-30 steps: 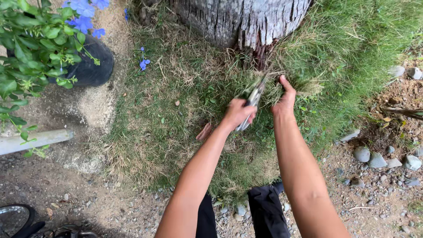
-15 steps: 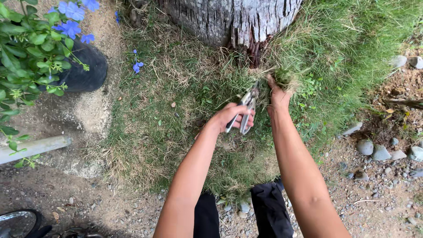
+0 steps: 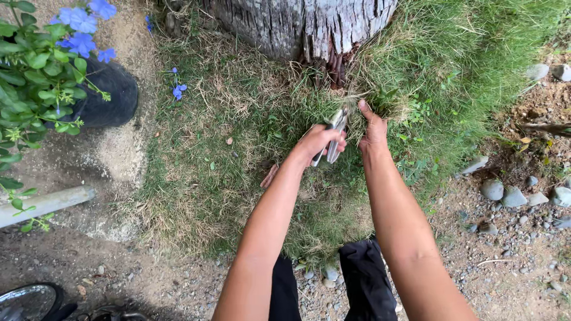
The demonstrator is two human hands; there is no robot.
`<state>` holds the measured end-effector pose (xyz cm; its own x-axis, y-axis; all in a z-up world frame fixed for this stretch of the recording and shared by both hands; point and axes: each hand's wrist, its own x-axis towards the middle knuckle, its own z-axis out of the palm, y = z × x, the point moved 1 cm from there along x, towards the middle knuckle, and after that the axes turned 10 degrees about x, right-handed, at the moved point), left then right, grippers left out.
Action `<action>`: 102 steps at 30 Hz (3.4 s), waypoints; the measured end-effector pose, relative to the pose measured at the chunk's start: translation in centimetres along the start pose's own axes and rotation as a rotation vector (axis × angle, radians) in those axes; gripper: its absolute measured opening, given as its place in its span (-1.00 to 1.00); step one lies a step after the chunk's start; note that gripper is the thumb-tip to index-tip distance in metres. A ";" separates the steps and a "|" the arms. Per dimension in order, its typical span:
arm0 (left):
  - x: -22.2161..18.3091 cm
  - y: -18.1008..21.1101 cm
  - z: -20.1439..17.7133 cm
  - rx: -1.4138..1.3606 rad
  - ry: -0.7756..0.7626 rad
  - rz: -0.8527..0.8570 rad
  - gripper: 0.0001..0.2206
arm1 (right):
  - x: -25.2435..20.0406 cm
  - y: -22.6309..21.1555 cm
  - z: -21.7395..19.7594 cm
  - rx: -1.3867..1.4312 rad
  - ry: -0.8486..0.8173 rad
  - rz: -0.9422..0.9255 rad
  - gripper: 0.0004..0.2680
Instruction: The person uses hand shears to trim grass and weeds along a concrete curb and around the base of a tree. The person gathers the cut grass with their hand and continues trimming in small sections.
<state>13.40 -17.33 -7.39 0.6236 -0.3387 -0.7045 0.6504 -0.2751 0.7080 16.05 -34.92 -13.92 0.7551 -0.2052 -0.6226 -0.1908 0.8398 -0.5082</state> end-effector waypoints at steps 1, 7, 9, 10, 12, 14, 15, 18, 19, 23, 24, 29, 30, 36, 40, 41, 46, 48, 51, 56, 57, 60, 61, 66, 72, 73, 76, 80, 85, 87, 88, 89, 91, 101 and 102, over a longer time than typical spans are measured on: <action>0.4 0.1 0.3 0.003 0.024 0.004 -0.64 | 0.2 0.0 -0.3 -0.004 -0.003 -0.005 -0.30; -1.5 -0.5 1.0 0.111 0.225 0.010 -0.65 | 0.2 -0.5 0.4 -0.001 -0.011 0.025 -0.41; -1.4 -0.4 1.3 0.023 0.171 -0.007 -0.66 | 0.1 -0.7 0.1 0.045 -0.043 0.031 -0.45; -1.1 -0.4 1.5 -0.010 0.141 -0.023 -0.69 | 0.1 -0.6 -0.3 0.052 -0.051 0.023 -0.47; 0.2 0.4 1.8 -0.075 0.090 -0.050 -0.75 | 0.7 0.1 -0.8 0.044 -0.060 0.019 -0.49; 0.2 0.3 2.3 0.010 0.223 0.057 -0.76 | 1.5 0.8 -1.9 0.009 -0.050 0.022 -0.49; 0.0 0.4 2.7 0.055 0.293 0.118 -0.76 | 2.0 1.2 -2.4 -0.022 -0.026 -0.002 -0.49; -5.0 -2.5 3.3 0.092 0.323 0.093 -0.73 | 2.3 1.7 -4.3 0.036 -0.017 -0.043 -0.51; -7.1 -3.8 3.3 0.102 0.275 0.108 -0.72 | 1.3 1.9 -6.0 0.153 -0.040 -0.025 -0.53; -13.9 -7.4 4.5 0.231 0.099 0.022 -0.64 | -7.0 1.8 -12.9 0.129 0.003 0.137 -0.66; -14.9 -7.8 4.4 0.176 0.075 0.026 -0.62 | -9.4 1.8 -14.3 -0.062 0.153 0.249 -0.65; -16.6 -6.7 3.1 -0.249 0.001 0.085 -0.44 | -10.8 0.3 -10.3 0.174 0.064 0.019 -0.77; -16.7 -6.1 2.5 -0.206 0.018 0.108 -0.40 | -9.8 -0.1 -7.6 0.335 0.013 0.064 -0.80; -17.2 -2.9 -0.8 0.982 0.837 0.084 -0.19 | -12.4 -0.5 6.7 -1.542 -0.338 -1.432 -0.53; -16.6 -1.3 -6.2 1.303 1.087 0.313 -0.10 | -11.1 -1.3 10.3 -1.115 -0.424 -0.659 -0.87; -16.2 -1.2 -7.3 1.374 1.059 0.338 -0.12 | -10.1 -1.8 10.1 -0.961 -0.459 -0.551 -0.87; -11.5 1.5 -10.2 1.705 1.063 0.569 -0.47 | -6.6 -2.2 7.3 -0.721 -0.413 -0.290 -0.94; -9.8 2.6 -9.8 1.776 1.070 0.691 -0.63 | -6.4 -2.1 6.7 -0.712 -0.477 -0.291 -0.94; -7.9 3.8 -9.6 1.842 0.978 0.789 -0.71 | -6.0 -2.3 7.2 -0.742 -0.479 -0.220 -0.91; -7.6 4.7 -12.2 1.758 0.625 0.840 -0.90 | -6.3 -3.1 8.3 -0.902 -0.537 -0.368 -0.89; -7.7 4.9 -12.4 1.773 0.654 0.889 -0.90 | -6.5 -3.1 8.2 -0.992 -0.516 -0.410 -0.87; -7.5 5.5 -12.3 1.804 0.808 1.055 -0.87 | -7.3 -2.7 8.2 -0.958 -0.503 -0.392 -0.87; -7.2 5.9 -11.9 1.802 0.905 1.130 -0.85 | -7.6 -2.4 8.3 -1.014 -0.487 -0.417 -0.86; -6.7 5.7 -10.7 1.869 0.871 1.070 -0.83 | -8.1 -1.8 8.2 -1.026 -0.536 -0.584 -0.82; -7.8 5.0 -10.6 1.840 0.637 0.899 -0.87 | -7.0 -0.7 6.5 -0.666 -0.310 -0.409 -0.92; -7.8 5.2 -10.3 1.856 0.805 0.987 -0.85 | -6.9 -0.6 6.4 -0.748 -0.366 -0.446 -0.92; -6.9 6.2 -9.4 1.959 0.931 1.042 -0.83 | -6.4 -0.4 6.9 -0.792 -0.460 -0.452 -0.90; -6.3 5.7 -9.1 1.980 0.697 1.095 -0.90 | -7.2 -1.0 6.8 -0.602 -0.310 -0.286 -0.86; -8.5 3.1 -11.2 1.946 0.652 1.092 -0.89 | -8.4 -4.2 4.8 -0.314 -0.157 -0.247 -0.60; -9.6 2.3 -10.8 1.924 0.705 1.155 -0.88 | -8.1 -6.4 3.3 -0.399 -0.124 -0.189 -0.64; -10.2 2.2 -10.3 1.899 0.726 1.192 -0.88 | -8.0 -6.8 2.9 -0.408 -0.188 -0.223 -0.64; -10.8 2.1 -9.3 1.870 0.740 1.234 -0.87 | -8.2 -7.1 2.3 -0.418 -0.244 -0.259 -0.64; -12.1 1.5 -5.8 1.770 0.797 1.231 -0.86 | -8.5 -7.0 1.5 -0.597 -0.279 -0.308 -0.71; -16.5 -0.8 -5.6 1.581 0.887 0.599 -0.36 | -12.0 -4.4 6.7 -1.369 -0.368 -0.756 -0.62; -16.8 -1.0 -5.6 1.557 0.907 0.575 -0.33 | -12.3 -3.7 7.1 -1.496 -0.376 -0.823 -0.50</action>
<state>4.73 -6.29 3.52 0.9393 -0.3037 0.1595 -0.2862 -0.9501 -0.1238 11.92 -31.91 -0.17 0.9942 -0.0036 0.1073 0.0832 -0.6054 -0.7915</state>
